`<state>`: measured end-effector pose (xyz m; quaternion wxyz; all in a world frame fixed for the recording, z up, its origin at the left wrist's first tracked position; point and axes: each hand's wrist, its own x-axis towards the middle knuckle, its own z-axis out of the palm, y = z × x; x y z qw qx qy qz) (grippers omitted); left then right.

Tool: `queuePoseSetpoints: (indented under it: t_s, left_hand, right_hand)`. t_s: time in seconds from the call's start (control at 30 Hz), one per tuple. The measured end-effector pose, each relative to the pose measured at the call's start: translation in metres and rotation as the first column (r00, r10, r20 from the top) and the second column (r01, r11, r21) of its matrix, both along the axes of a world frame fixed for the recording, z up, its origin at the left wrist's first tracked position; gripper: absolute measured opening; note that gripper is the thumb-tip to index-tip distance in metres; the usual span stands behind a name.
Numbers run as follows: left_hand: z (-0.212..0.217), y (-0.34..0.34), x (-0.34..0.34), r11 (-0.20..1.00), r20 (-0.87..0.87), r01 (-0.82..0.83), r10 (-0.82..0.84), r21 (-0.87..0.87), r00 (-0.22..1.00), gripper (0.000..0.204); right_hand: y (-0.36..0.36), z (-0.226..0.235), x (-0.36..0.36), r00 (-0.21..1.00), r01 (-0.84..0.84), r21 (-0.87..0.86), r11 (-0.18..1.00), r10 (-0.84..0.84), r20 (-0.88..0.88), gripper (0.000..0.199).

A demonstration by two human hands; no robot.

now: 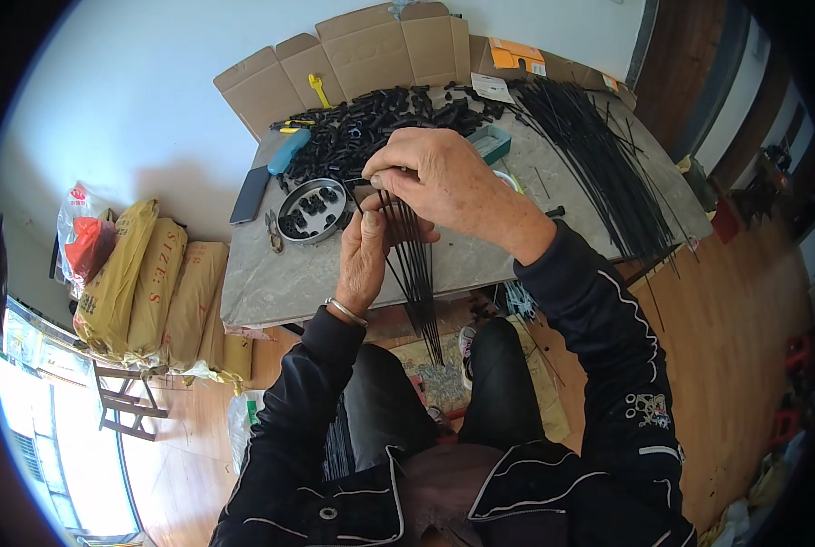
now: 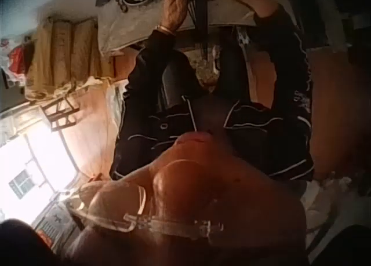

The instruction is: Assembling and organizing small mechanical rods and components using hand tools at a workbench.

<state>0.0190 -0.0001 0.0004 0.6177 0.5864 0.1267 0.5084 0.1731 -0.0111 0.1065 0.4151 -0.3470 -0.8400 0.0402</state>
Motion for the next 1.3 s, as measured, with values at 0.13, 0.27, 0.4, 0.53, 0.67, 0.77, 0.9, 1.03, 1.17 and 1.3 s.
queuePoseSetpoints:
  t_s: [0.13,0.27,0.4,0.53,0.67,0.77,0.9,1.03,1.17,1.3]
  left_hand:
    - [0.000,-0.001,0.001,1.000,0.009,0.002,-0.002,0.005,1.000,0.048]
    - [-0.001,-0.001,0.000,1.000,0.007,-0.004,0.004,0.007,1.000,0.047]
    - [0.000,-0.001,0.002,1.000,0.010,0.008,-0.008,-0.008,1.000,0.047]
    - [-0.001,0.000,0.002,1.000,0.001,-0.001,0.001,0.006,1.000,0.047]
    - [0.000,0.000,0.001,0.999,-0.023,-0.006,0.007,0.039,1.000,0.047]
    - [-0.001,0.001,0.003,1.000,-0.016,0.014,-0.014,0.006,1.000,0.046]
    - [-0.003,0.000,0.001,0.999,-0.026,0.049,-0.049,0.018,0.998,0.045]
    - [-0.008,0.003,-0.001,0.994,-0.212,0.070,-0.051,0.080,0.976,0.039]
    - [-0.004,0.000,0.001,0.998,-0.315,0.060,-0.048,0.030,0.948,0.033]
    - [-0.036,0.010,-0.002,0.575,-0.490,0.140,0.516,0.806,0.703,0.047]
  right_hand:
    - [-0.002,0.000,0.000,1.000,0.004,-0.013,1.000,-0.004,-0.006,0.013]
    - [-0.003,0.000,-0.001,1.000,-0.001,0.001,1.000,0.001,-0.005,0.013]
    - [-0.003,0.001,0.001,1.000,0.012,-0.019,1.000,-0.012,-0.019,0.013]
    - [-0.004,0.002,0.001,1.000,0.013,-0.008,1.000,-0.013,0.005,0.013]
    - [-0.002,0.001,0.002,1.000,0.021,-0.017,1.000,-0.021,0.006,0.013]
    - [-0.002,0.001,0.002,1.000,0.015,0.010,1.000,-0.015,0.016,0.012]
    - [-0.003,0.002,-0.001,1.000,-0.007,-0.036,0.999,0.007,-0.005,0.012]
    - [-0.002,0.000,-0.006,0.997,-0.051,-0.077,0.996,0.046,-0.059,0.010]
    - [0.001,-0.003,-0.002,0.999,-0.047,-0.107,0.993,0.046,-0.018,0.008]
    - [-0.001,0.001,-0.001,0.999,0.021,-0.033,0.999,-0.022,-0.035,0.007]
